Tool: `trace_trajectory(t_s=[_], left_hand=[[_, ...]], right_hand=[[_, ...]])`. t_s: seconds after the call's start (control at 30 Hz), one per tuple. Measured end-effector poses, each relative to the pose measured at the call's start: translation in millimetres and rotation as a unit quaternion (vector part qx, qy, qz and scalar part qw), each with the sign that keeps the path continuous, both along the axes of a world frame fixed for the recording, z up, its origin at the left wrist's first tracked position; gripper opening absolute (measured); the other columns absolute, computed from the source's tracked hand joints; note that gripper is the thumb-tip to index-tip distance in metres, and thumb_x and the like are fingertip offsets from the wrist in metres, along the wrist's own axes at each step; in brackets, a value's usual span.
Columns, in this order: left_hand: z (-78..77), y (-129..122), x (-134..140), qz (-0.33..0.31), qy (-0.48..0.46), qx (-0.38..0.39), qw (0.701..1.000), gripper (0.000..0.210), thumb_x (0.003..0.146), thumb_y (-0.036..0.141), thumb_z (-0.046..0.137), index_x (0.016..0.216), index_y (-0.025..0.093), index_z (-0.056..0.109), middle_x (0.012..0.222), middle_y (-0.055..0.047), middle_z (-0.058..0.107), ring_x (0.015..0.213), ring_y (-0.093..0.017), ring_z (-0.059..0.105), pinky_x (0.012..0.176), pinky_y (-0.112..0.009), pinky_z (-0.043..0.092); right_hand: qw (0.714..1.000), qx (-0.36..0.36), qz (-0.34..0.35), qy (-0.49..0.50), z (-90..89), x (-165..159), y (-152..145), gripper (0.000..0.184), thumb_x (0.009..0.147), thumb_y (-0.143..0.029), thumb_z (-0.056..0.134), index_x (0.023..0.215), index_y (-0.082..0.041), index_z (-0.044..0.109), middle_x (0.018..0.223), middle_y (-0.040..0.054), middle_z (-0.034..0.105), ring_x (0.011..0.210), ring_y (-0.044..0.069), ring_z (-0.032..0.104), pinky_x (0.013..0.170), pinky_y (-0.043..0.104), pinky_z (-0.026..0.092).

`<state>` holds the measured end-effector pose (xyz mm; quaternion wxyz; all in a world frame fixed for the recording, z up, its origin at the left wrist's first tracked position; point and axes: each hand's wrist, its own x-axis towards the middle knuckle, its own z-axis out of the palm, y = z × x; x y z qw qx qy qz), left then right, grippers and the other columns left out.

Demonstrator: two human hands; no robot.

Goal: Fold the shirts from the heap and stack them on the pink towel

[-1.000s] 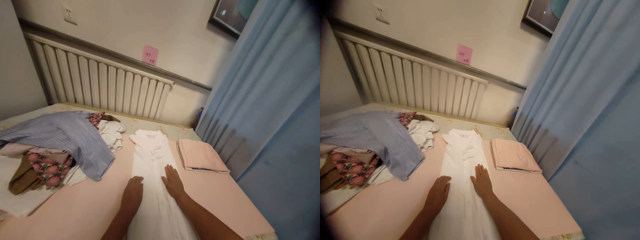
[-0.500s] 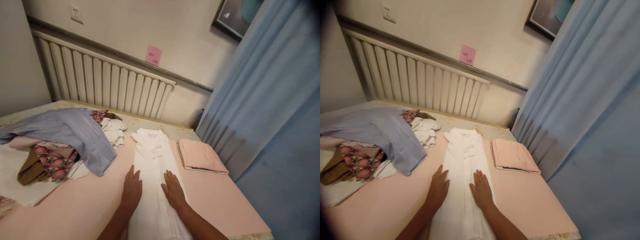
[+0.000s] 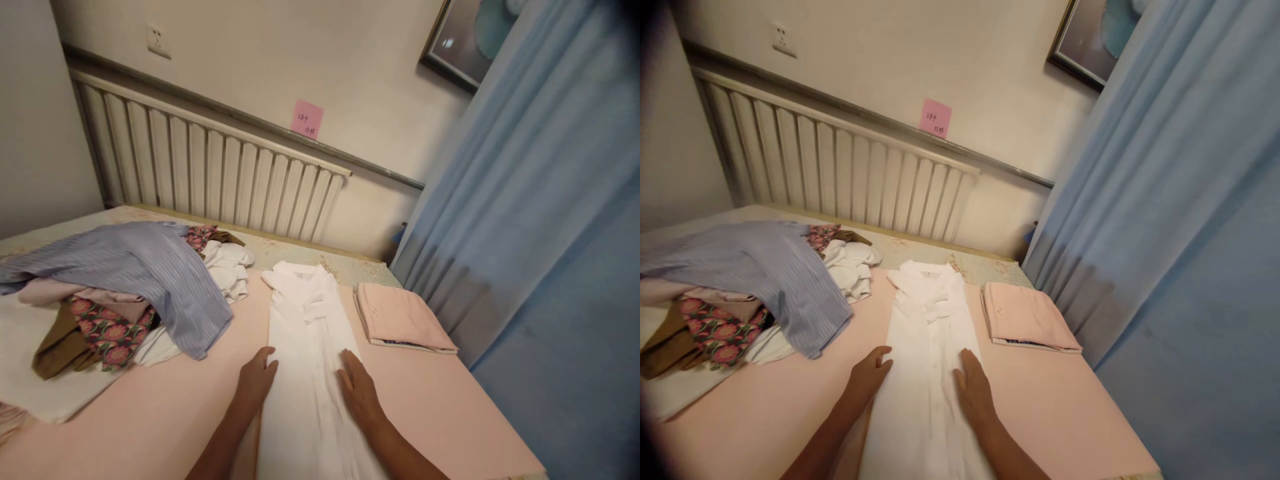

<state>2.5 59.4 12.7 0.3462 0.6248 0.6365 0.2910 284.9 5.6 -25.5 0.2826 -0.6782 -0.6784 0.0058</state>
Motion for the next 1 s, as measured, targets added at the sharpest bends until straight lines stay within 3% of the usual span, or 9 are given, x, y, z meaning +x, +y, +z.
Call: trace_trajectory(t_s=[0.13, 0.2, 0.4, 0.57, 0.67, 0.77, 0.9, 1.0], left_hand=[[5.5, -1.9, -1.5, 0.0, -0.019, -0.015, 1.0, 0.036, 0.081, 0.029, 0.046, 0.112, 0.02, 0.062, 0.069, 0.003, 0.058, 0.071, -0.015, 0.061, 0.068, -0.025, 0.045], [8.0, -3.6, -1.3, -0.003, -0.025, -0.02, 0.999, 0.037, 0.08, 0.027, 0.046, 0.113, 0.02, 0.062, 0.071, 0.003, 0.059, 0.073, -0.015, 0.061, 0.07, -0.025, 0.045], [10.3, -7.6, 0.3, -0.033, -0.06, -0.039, 0.997, 0.039, 0.077, 0.019, 0.045, 0.112, 0.02, 0.062, 0.091, 0.0, 0.069, 0.085, -0.015, 0.064, 0.076, -0.024, 0.047], [8.6, -9.9, -1.6, -0.065, -0.098, -0.063, 0.991, 0.048, 0.068, 0.009, 0.044, 0.111, 0.02, 0.061, 0.107, -0.002, 0.067, 0.092, -0.015, 0.063, 0.075, -0.023, 0.049], [10.3, -15.3, -7.0, -0.127, -0.144, -0.117, 0.974, 0.055, 0.065, 0.01, 0.046, 0.118, 0.02, 0.057, 0.09, -0.001, 0.067, 0.073, -0.014, 0.063, 0.061, -0.023, 0.049], [14.1, -23.8, -12.8, -0.222, -0.191, -0.205, 0.934, 0.06, 0.064, 0.015, 0.051, 0.124, 0.021, 0.053, 0.067, 0.004, 0.058, 0.052, -0.013, 0.059, 0.047, -0.023, 0.046], [22.0, -33.0, -18.5, -0.323, -0.166, -0.286, 0.886, 0.066, 0.063, 0.019, 0.056, 0.128, 0.019, 0.048, 0.058, 0.003, 0.061, 0.046, -0.019, 0.063, 0.041, -0.026, 0.047], [27.7, -32.2, -25.9, -0.357, -0.143, -0.322, 0.865, 0.07, 0.066, 0.023, 0.055, 0.134, 0.015, 0.041, 0.056, 0.0, 0.064, 0.049, -0.023, 0.066, 0.041, -0.027, 0.047]], right_hand=[[0.987, 0.009, -0.15, 0.059, 5.1, 29.3, -14.5, 0.049, 0.086, -0.036, 0.039, 0.125, -0.011, 0.057, 0.119, 0.0166, 0.064, 0.109, 0.028, 0.062, 0.09, 0.041, 0.051], [0.981, -0.028, -0.178, 0.069, 10.1, 40.7, -22.8, 0.045, 0.083, -0.034, 0.039, 0.118, -0.014, 0.061, 0.105, 0.0142, 0.07, 0.096, 0.027, 0.067, 0.081, 0.038, 0.053], [0.976, -0.136, -0.144, 0.092, 19.4, 43.0, -43.7, 0.031, 0.078, -0.031, 0.044, 0.096, -0.022, 0.067, 0.081, 0.0035, 0.073, 0.075, 0.02, 0.069, 0.068, 0.029, 0.052], [0.975, -0.158, -0.102, 0.119, 17.8, 35.9, -55.8, 0.043, 0.066, -0.021, 0.045, 0.104, -0.021, 0.066, 0.1, 0.005, 0.073, 0.09, 0.021, 0.069, 0.08, 0.028, 0.052], [0.971, -0.173, -0.078, 0.149, 22.3, 39.7, -65.3, 0.051, 0.061, -0.02, 0.043, 0.107, -0.019, 0.066, 0.103, 0.0059, 0.072, 0.094, 0.021, 0.068, 0.085, 0.03, 0.051], [0.966, -0.184, -0.061, 0.172, 29.3, 47.7, -79.5, 0.053, 0.059, -0.02, 0.042, 0.106, -0.021, 0.067, 0.102, 0.0051, 0.072, 0.095, 0.022, 0.068, 0.086, 0.031, 0.051], [0.963, -0.201, -0.02, 0.181, 33.9, 57.9, -104.6, 0.058, 0.057, -0.021, 0.044, 0.109, -0.025, 0.068, 0.106, 0.0037, 0.072, 0.099, 0.023, 0.067, 0.088, 0.032, 0.05], [0.96, -0.233, -0.002, 0.158, 34.9, 65.3, -124.0, 0.063, 0.056, -0.021, 0.046, 0.116, -0.026, 0.066, 0.11, 0.0022, 0.071, 0.101, 0.023, 0.066, 0.089, 0.031, 0.049]])
